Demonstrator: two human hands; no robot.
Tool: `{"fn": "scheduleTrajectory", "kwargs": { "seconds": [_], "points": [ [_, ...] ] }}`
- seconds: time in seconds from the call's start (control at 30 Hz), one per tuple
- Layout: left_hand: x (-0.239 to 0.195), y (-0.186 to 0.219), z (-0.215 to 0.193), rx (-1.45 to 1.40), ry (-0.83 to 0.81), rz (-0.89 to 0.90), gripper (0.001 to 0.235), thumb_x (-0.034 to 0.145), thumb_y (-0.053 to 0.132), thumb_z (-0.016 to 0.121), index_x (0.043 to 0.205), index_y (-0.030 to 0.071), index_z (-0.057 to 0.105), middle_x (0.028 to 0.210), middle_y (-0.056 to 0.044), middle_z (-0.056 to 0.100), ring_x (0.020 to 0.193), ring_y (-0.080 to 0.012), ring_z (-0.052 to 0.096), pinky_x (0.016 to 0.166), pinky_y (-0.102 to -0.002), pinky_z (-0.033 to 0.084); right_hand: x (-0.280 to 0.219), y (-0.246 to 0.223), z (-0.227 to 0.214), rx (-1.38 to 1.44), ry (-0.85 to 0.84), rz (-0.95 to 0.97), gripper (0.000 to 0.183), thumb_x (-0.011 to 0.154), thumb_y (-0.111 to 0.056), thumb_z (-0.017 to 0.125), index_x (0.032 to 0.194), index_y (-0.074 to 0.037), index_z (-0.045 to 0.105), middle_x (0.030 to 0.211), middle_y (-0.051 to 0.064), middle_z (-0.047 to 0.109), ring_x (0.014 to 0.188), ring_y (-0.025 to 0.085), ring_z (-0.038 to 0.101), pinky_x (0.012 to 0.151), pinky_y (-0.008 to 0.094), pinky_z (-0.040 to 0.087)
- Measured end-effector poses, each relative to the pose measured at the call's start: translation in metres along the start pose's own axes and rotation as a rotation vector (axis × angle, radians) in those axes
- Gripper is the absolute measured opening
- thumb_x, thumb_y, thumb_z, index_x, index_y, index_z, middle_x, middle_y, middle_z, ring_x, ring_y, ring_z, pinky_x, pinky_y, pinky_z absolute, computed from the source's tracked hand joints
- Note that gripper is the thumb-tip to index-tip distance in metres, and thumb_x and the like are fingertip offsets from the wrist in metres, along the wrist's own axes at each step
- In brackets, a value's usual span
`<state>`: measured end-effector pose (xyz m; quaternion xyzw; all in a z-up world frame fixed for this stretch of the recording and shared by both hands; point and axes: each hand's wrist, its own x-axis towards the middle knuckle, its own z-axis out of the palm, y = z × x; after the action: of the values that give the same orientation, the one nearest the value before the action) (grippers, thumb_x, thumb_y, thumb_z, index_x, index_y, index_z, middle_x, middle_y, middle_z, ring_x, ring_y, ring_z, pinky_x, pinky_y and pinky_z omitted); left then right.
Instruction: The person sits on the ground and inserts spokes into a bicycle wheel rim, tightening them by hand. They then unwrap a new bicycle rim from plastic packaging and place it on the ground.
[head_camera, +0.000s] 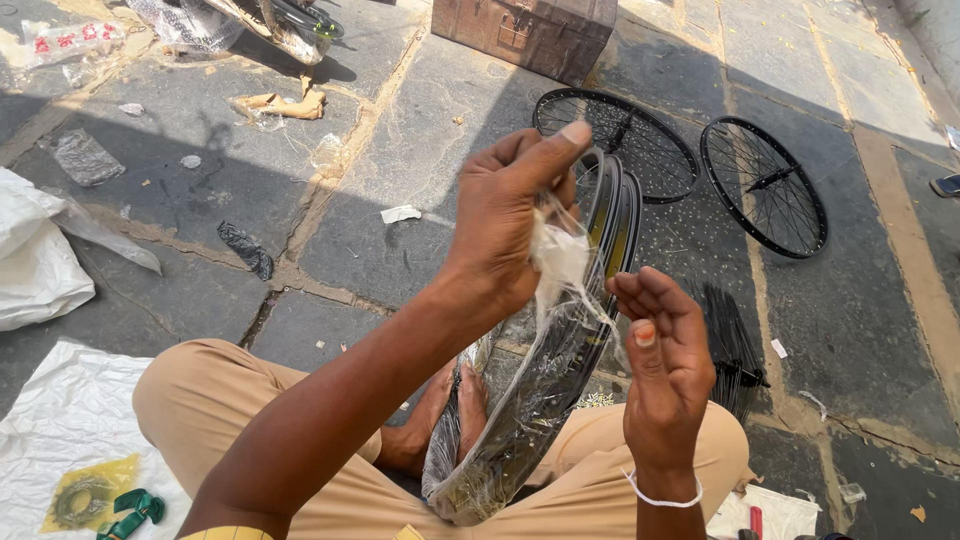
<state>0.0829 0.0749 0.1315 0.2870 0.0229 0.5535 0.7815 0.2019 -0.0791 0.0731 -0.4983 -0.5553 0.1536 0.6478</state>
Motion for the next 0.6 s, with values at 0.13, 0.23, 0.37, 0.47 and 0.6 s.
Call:
{"fn": "scheduleTrajectory", "kwargs": {
  "seconds": [0.13,0.23,0.37,0.47,0.6],
  "points": [
    [-0.009,0.010,-0.015,-0.114,0.029,-0.026,0.031,0.085,0.020,0.081,0.066,0.013,0.057,0.061,0.002,0.050,0.051,-0.0077,0.046,0.042,-0.025,0.036,-0.001,0.018,0.006,-0.382,-0.128,-0.063,0.058,0.110,-0.039,0.049,0.150,0.003,0.041,0.140,0.018,0.064,0.134,0.026,0.060,0.116,0.040,0.046],
    [-0.011,0.020,-0.028,-0.104,-0.004,0.028,0.038,0.086,0.024,0.084,0.066,0.014,0.054,0.062,0.003,0.048,0.052,-0.0082,0.043,0.042,-0.025,0.035,-0.001,0.025,0.009,-0.748,-0.123,-0.279,0.062,0.107,-0.046,0.041,0.152,-0.003,0.046,0.134,0.011,0.069,0.120,0.022,0.062,0.107,0.038,0.045],
    [-0.009,0.046,-0.068,-0.125,0.187,0.018,0.036,0.085,0.027,0.085,0.070,0.017,0.054,0.062,0.005,0.045,0.051,-0.0062,0.038,0.041,-0.021,0.032,0.012,0.031,0.002,-0.406,-0.163,-0.242,0.072,0.112,-0.058,0.033,0.155,0.000,0.039,0.143,0.015,0.061,0.127,0.023,0.062,0.108,0.037,0.049],
    [-0.013,0.060,-0.077,-0.170,0.172,-0.013,0.033,0.086,0.029,0.085,0.075,0.017,0.056,0.063,0.005,0.043,0.051,-0.0040,0.037,0.041,-0.019,0.032,0.026,0.038,-0.003,-0.210,-0.199,-0.194,0.075,0.112,-0.061,0.032,0.156,-0.001,0.039,0.149,0.017,0.056,0.130,0.025,0.061,0.110,0.039,0.049],
    [-0.020,0.065,-0.039,-0.101,-0.042,0.024,0.037,0.089,0.027,0.082,0.074,0.014,0.051,0.066,0.004,0.043,0.055,-0.0080,0.042,0.045,-0.024,0.037,0.039,0.045,-0.002,-0.318,-0.238,-0.202,0.078,0.110,-0.065,0.027,0.153,-0.002,0.046,0.148,0.016,0.060,0.129,0.024,0.063,0.109,0.038,0.050]
  ]
}}
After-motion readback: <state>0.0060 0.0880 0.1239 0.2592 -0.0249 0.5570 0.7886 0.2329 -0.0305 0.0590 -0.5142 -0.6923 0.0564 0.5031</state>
